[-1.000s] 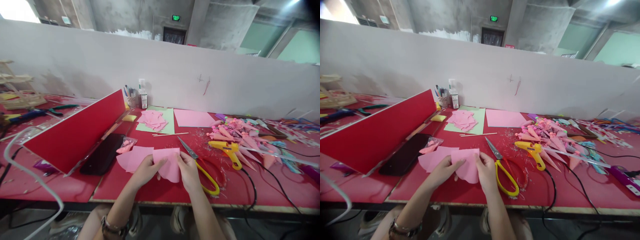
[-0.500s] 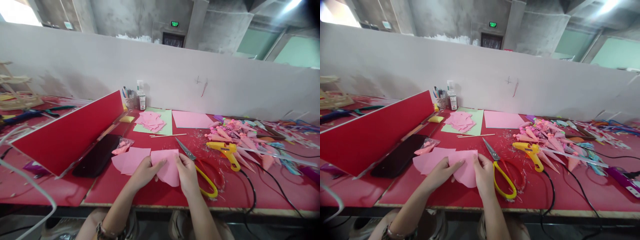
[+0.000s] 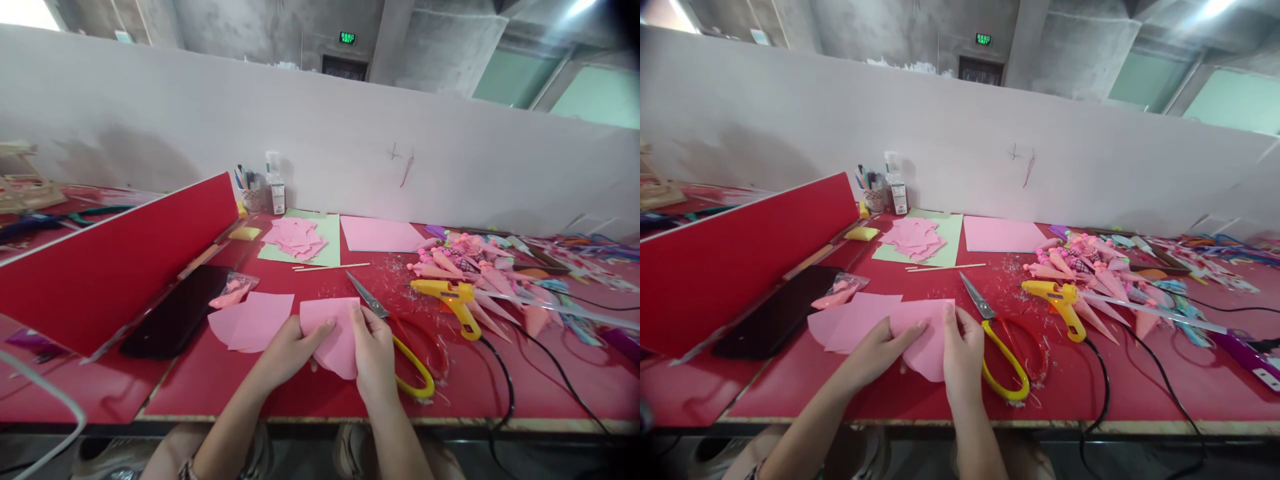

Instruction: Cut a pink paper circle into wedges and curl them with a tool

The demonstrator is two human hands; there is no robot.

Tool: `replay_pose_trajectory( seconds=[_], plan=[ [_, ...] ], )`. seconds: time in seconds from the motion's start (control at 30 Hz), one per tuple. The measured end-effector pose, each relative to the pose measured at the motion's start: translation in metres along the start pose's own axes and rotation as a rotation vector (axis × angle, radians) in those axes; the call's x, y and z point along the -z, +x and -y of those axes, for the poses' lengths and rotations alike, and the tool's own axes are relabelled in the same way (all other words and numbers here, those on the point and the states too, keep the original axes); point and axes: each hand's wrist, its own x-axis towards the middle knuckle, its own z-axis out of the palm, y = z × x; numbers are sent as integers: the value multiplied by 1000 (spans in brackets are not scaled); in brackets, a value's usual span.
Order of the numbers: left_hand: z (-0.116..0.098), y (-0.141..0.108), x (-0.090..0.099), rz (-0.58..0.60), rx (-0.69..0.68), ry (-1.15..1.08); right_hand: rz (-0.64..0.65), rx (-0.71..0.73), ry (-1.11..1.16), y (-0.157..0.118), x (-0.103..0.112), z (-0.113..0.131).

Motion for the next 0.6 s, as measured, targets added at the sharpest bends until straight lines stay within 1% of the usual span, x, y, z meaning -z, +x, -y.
replay_pose_trajectory(
  seconds=[0.13,0.33,0.6],
  plan=[
    [1,1,-1,26,-18,11,-18,8,-32,0,1,-1],
    [0,2,-1,-2,2,41,-31,15,-82,-2,0,0],
    [-2,-1,-3,28,20,-4,-64,-16,-26,-4,-3,-1]
  ],
)
